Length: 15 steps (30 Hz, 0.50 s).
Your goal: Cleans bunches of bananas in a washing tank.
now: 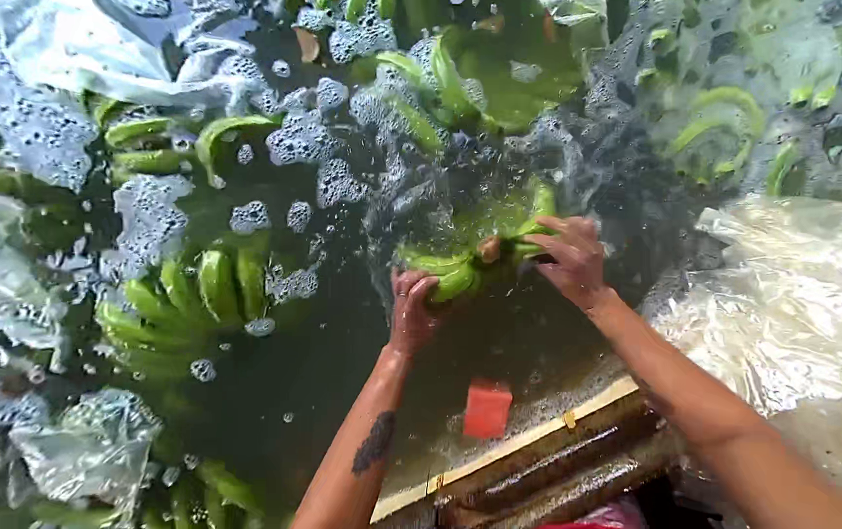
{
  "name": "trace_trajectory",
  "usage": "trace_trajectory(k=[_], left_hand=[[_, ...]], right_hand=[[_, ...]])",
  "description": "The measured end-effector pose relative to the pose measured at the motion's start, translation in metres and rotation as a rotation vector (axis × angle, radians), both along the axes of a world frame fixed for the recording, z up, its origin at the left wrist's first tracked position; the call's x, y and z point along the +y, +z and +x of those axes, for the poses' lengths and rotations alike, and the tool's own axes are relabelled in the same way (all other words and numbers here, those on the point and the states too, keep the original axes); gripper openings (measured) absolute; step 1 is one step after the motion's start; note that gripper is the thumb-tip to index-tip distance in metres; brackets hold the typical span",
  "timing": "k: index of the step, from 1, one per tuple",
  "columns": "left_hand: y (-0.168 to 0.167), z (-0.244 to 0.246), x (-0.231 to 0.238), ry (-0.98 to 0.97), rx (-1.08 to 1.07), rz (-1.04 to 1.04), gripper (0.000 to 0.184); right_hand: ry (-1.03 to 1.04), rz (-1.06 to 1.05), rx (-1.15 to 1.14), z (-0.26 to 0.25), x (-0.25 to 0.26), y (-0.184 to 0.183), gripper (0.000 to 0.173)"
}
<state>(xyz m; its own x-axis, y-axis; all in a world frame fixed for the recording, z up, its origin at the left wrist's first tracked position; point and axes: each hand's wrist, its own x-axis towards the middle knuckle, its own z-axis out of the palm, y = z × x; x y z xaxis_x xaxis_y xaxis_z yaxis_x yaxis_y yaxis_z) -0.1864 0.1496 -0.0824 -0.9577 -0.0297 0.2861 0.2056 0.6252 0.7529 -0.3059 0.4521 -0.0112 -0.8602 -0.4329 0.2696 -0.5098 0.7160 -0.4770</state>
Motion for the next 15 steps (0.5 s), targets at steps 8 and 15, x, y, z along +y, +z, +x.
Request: trace_trajectory(k=[8, 15], left_hand=[[0.028, 0.051, -0.044, 0.688, -0.574, 0.81, 0.078], [0.037, 0.063, -0.065, 0.961, -0.974, 1.271, 0.049]], right_hand=[[0.528, 0.469, -0.814, 0.014, -0.17, -0.021, 0.038], [0.462, 0.235, -0.644, 0.06, -0.149, -0.025, 0.035]])
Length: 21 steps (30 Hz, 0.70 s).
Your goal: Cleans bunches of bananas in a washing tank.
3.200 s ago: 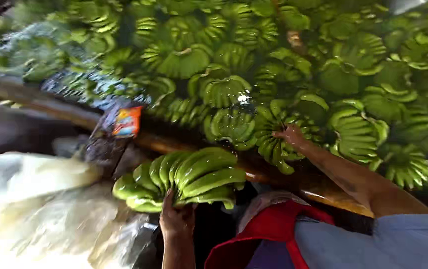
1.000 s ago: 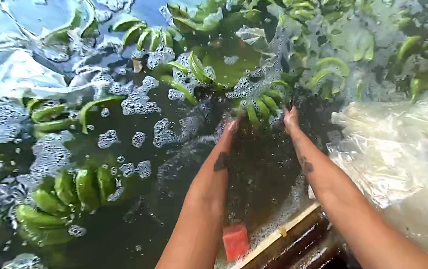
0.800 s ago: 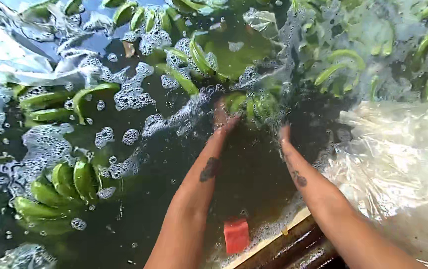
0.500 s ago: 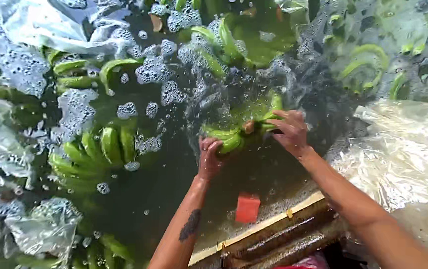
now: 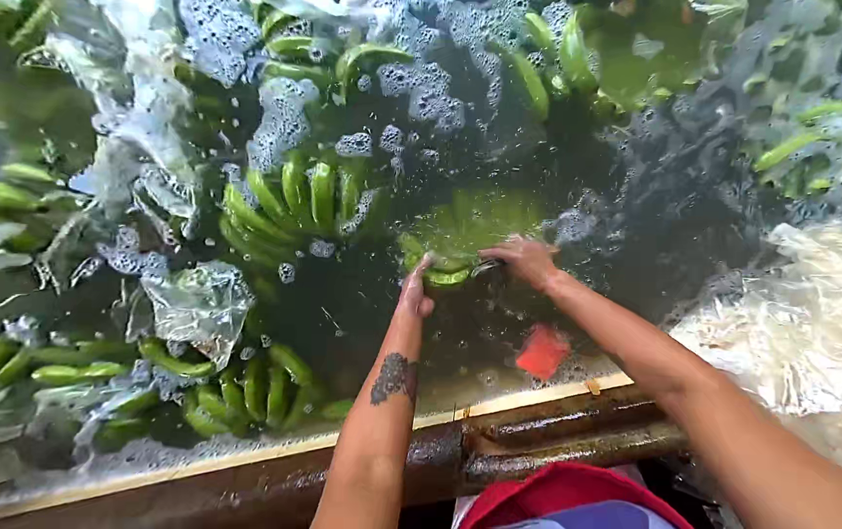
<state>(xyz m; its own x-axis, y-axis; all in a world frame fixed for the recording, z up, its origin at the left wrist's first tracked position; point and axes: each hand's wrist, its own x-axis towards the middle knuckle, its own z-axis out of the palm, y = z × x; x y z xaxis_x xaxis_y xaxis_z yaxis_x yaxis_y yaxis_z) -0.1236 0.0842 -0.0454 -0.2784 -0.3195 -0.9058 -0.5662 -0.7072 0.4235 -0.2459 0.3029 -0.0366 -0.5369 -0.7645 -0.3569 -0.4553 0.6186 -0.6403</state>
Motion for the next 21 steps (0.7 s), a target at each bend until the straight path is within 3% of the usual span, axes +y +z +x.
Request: trace_trajectory(k=[1, 4, 8, 11, 18, 21], left_hand=[[0.001, 0.015, 0.006, 0.026, 0.05, 0.058, 0.043], [0.011, 0.046, 0.034, 0.182, 0.199, 0.152, 0.038], [0.036, 0.058, 0.081, 0.392, 0.219, 0.126, 0.047], [0.061, 0.051, 0.107, 0.527, 0.155, 0.071, 0.05], [0.095, 0.039, 0.131, 0.614, 0.16, 0.034, 0.07], [0.086, 0.035, 0.145, 0.613, 0.162, -0.077, 0.083]], right_hand=[[-0.096, 0.053, -0.004, 0.001, 0.012, 0.016, 0.03], [-0.383, 0.35, -0.176, -0.004, 0.044, 0.062, 0.067], [-0.561, 0.281, -0.076, 0.019, 0.044, 0.065, 0.046], [-0.564, 0.294, -0.064, 0.027, 0.021, 0.072, 0.04], [-0.45, 0.477, -0.008, 0.027, 0.009, 0.085, 0.044], [-0.52, 0.407, -0.196, 0.045, 0.009, 0.083, 0.044]])
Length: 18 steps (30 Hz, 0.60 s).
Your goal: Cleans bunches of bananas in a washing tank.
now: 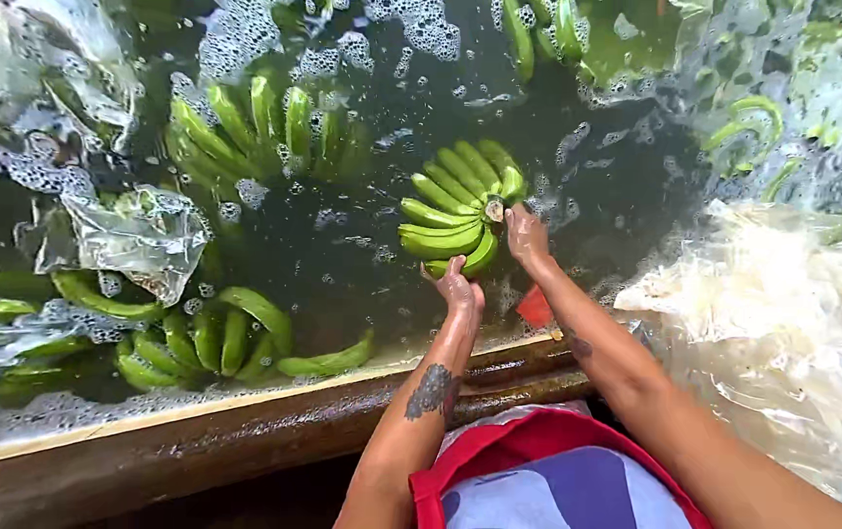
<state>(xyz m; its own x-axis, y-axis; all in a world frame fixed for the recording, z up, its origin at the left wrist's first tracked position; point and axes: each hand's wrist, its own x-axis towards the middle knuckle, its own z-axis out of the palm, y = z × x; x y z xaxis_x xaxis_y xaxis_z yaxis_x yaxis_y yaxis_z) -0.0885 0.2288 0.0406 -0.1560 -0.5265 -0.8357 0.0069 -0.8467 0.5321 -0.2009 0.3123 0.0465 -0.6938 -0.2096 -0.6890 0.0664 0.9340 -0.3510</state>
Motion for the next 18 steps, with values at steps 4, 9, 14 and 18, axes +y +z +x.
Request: trace_trajectory(k=[4, 9, 14, 18], left_hand=[[-0.001, 0.008, -0.016, -0.055, 0.029, 0.03, 0.075], [0.031, 0.005, -0.037, -0.04, 0.086, 0.226, 0.042], [0.048, -0.002, -0.037, 0.079, 0.041, 0.374, 0.044], [0.041, 0.004, -0.031, 0.083, 0.02, 0.382, 0.045]], right_hand=[[-0.372, -0.605, -0.329, 0.03, 0.02, 0.023, 0.029], [-0.065, -0.284, 0.135, -0.001, 0.032, 0.002, 0.037], [0.143, -0.105, 0.437, 0.008, 0.002, -0.005, 0.035], [-0.012, -0.228, 0.141, 0.027, 0.0, -0.009, 0.036]])
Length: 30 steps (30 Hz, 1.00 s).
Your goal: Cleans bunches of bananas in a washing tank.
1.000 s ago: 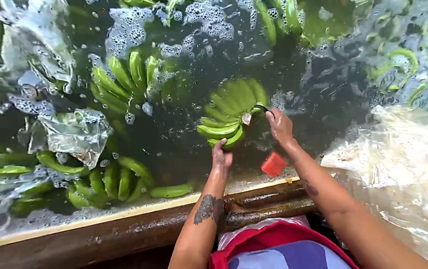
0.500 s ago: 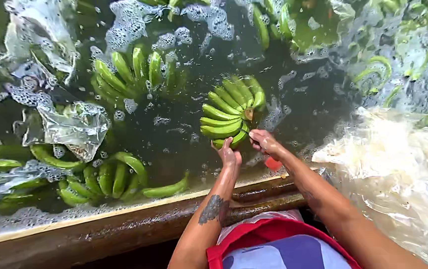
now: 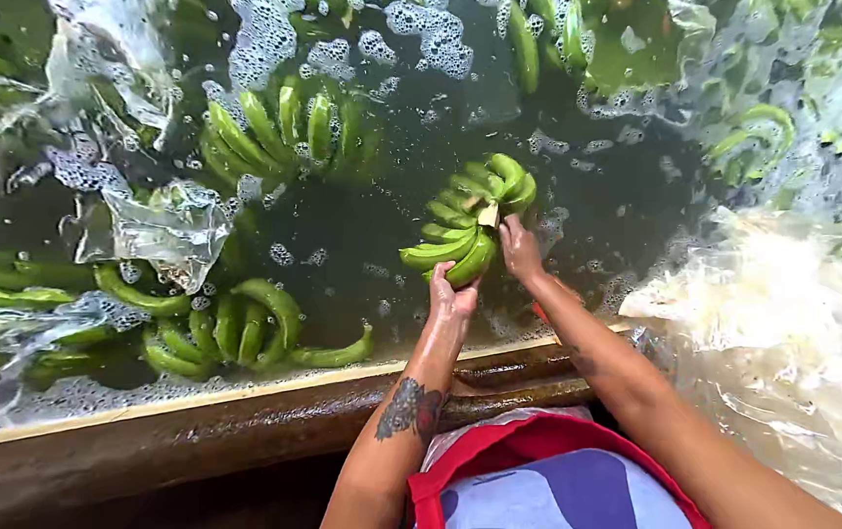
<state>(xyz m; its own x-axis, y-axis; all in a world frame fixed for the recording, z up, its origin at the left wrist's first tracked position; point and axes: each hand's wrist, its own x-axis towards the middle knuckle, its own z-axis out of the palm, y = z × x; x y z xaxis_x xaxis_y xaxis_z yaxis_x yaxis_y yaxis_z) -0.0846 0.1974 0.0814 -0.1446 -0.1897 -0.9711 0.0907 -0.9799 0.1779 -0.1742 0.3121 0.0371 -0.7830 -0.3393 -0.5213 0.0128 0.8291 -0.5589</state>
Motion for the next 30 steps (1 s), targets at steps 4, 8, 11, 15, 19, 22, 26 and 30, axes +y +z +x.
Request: trace_trajectory(k=[4, 8, 11, 15, 19, 22, 26, 30], left_hand=[[0.004, 0.002, 0.005, -0.051, -0.003, -0.016, 0.045], [-0.029, 0.018, 0.009, -0.154, 0.05, -0.127, 0.044], [-0.056, 0.044, 0.003, -0.242, 0.075, -0.149, 0.041], [-0.088, 0.068, -0.041, -0.451, 0.132, -0.192, 0.049], [-0.109, 0.077, -0.075, -0.507, 0.069, -0.396, 0.069], [-0.123, 0.073, -0.078, -0.432, -0.085, -0.439, 0.067], [-0.135, 0.061, -0.079, -0.222, -0.059, -0.396, 0.068], [-0.131, 0.046, -0.073, -0.089, -0.064, -0.358, 0.06]], right_hand=[[-0.015, -0.036, -0.081, -0.004, 0.012, -0.006, 0.036], [-0.201, -0.488, -0.698, 0.007, 0.038, -0.001, 0.024], [-0.382, -0.693, -0.859, 0.008, 0.091, -0.003, 0.028], [0.106, 0.048, -0.241, 0.007, 0.176, -0.029, 0.073], [0.29, 0.407, -0.358, 0.051, 0.196, -0.044, 0.089], [0.142, 0.098, -0.331, 0.042, 0.164, -0.04, 0.046], [0.235, -0.282, -0.241, -0.004, 0.086, -0.008, 0.039], [0.411, -0.13, -0.238, -0.004, -0.028, -0.047, 0.092]])
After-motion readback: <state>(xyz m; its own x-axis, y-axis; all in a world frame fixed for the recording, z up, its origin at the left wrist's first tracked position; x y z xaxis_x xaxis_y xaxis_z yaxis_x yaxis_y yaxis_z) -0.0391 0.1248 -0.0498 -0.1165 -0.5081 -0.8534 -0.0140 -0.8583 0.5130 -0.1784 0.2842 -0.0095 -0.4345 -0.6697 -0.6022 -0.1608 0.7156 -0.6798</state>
